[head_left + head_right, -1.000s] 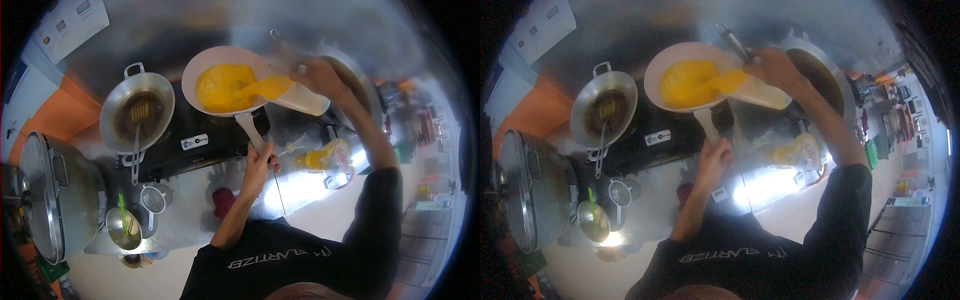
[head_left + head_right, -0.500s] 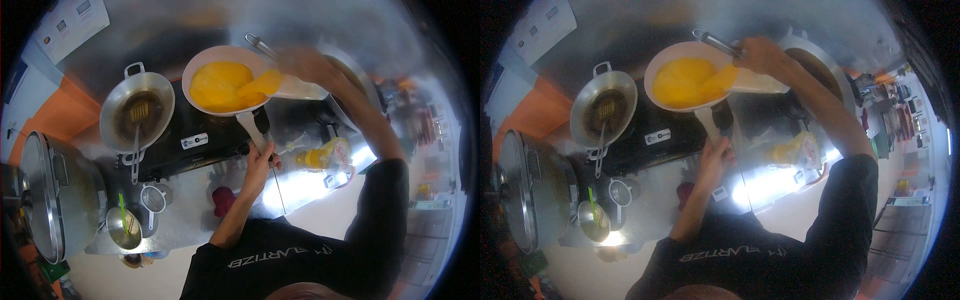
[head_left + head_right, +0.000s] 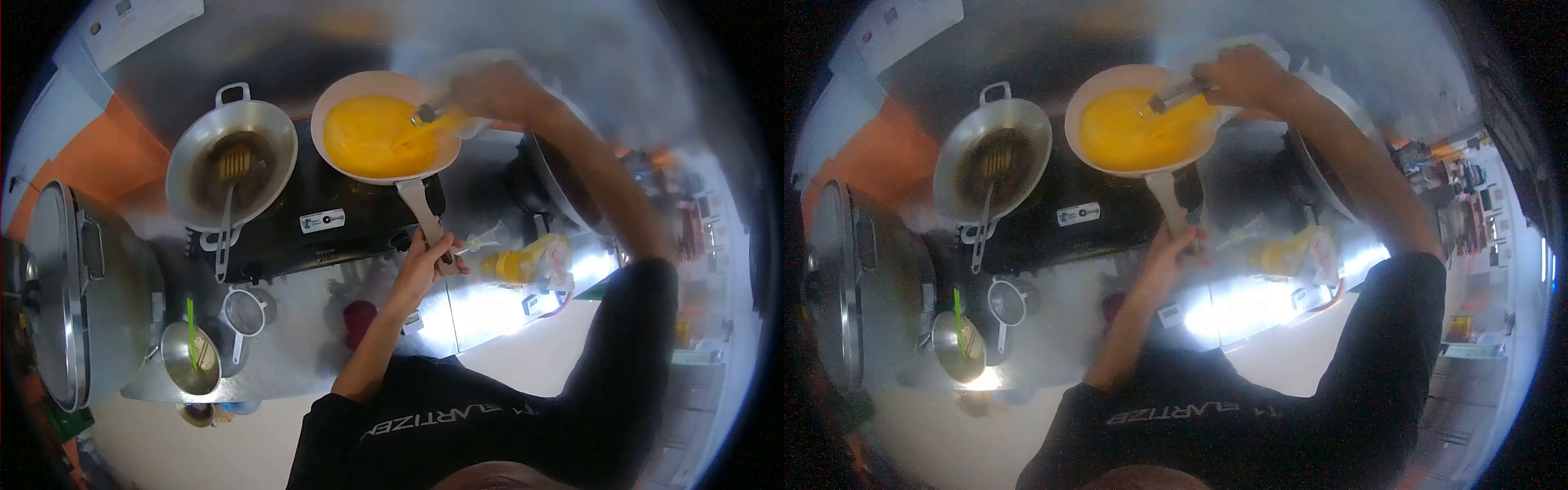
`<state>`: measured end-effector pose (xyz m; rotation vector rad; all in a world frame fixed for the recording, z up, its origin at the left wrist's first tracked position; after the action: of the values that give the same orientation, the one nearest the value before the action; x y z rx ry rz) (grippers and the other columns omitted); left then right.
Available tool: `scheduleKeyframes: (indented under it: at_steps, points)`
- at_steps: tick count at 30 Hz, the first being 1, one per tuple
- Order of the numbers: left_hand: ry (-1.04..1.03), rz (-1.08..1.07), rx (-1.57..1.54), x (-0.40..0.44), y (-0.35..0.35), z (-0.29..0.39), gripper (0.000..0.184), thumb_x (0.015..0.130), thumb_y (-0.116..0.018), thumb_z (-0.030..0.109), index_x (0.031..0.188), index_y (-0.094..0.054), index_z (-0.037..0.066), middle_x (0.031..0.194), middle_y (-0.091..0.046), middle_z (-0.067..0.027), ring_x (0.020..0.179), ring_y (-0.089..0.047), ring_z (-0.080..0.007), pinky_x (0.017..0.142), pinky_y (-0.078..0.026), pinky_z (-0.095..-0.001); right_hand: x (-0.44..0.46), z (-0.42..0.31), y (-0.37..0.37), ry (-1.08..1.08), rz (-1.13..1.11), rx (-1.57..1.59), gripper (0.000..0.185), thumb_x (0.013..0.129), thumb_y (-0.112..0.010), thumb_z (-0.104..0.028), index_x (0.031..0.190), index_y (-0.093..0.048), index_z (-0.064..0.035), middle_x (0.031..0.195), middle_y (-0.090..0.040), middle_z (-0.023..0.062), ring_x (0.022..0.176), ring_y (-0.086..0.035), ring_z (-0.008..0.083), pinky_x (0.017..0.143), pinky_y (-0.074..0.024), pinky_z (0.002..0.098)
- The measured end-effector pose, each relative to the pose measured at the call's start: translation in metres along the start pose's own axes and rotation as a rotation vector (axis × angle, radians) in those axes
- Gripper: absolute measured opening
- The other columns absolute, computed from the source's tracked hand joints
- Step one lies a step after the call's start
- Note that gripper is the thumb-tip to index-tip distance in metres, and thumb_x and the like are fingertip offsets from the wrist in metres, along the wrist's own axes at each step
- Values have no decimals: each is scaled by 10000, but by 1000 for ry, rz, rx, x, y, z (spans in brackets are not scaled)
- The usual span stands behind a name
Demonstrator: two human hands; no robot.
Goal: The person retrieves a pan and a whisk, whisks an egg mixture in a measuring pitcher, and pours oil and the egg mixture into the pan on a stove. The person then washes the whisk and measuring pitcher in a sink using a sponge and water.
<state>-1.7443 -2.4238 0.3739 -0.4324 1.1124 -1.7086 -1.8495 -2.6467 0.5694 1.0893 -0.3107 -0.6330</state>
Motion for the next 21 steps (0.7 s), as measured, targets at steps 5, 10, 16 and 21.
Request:
scheduleKeyframes:
  at_steps: [5, 10, 16, 21]
  points:
    - [-5, -43, 22, 0, 10, -2, 509, 1005, -562, 269, 1385, -296, 59, 1068, -601, -133, 886, -664, -239, 809, -584, -409, -1, -11, 5, 146, 15, -27, 357, 809, -668, -274, 1127, -624, -117, 815, -656, 138, 791, -658, 345, 735, -513, 481]
    - [-10, -21, 106, 0, 24, -13, 471, 1000, -570, 321, 1353, -393, 63, 1089, -604, -110, 877, -657, -192, 800, -584, -370, -3, -19, 13, 340, 148, -94, 419, 805, -679, -300, 1170, -569, -126, 797, -632, 132, 768, -647, 345, 741, -503, 480]
    - [5, 30, 569, -28, 42, 21, 370, 997, -577, 342, 1191, -592, 28, 893, -629, -59, 750, -593, -111, 678, -513, -258, -5, -19, 23, 318, 50, -199, 505, 805, -681, -331, 1255, -538, -151, 922, -629, 137, 891, -636, 326, 856, -486, 460]
    - [-314, 301, 675, -51, 15, 121, 347, 996, -575, 327, 1080, -655, 0, 764, -621, -29, 667, -531, -68, 600, -438, -234, -9, -7, 17, 406, 95, -283, 523, 808, -674, -319, 1292, -542, -171, 939, -629, 104, 921, -632, 303, 897, -473, 446]
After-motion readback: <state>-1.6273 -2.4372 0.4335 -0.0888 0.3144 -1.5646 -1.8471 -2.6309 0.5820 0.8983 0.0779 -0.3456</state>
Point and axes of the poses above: each hand's wrist, its own x-axis towards the middle knuckle, its own y-axis out of the back of the hand, z = x × y, the point moved 3 cm from there along x, towards the middle knuckle
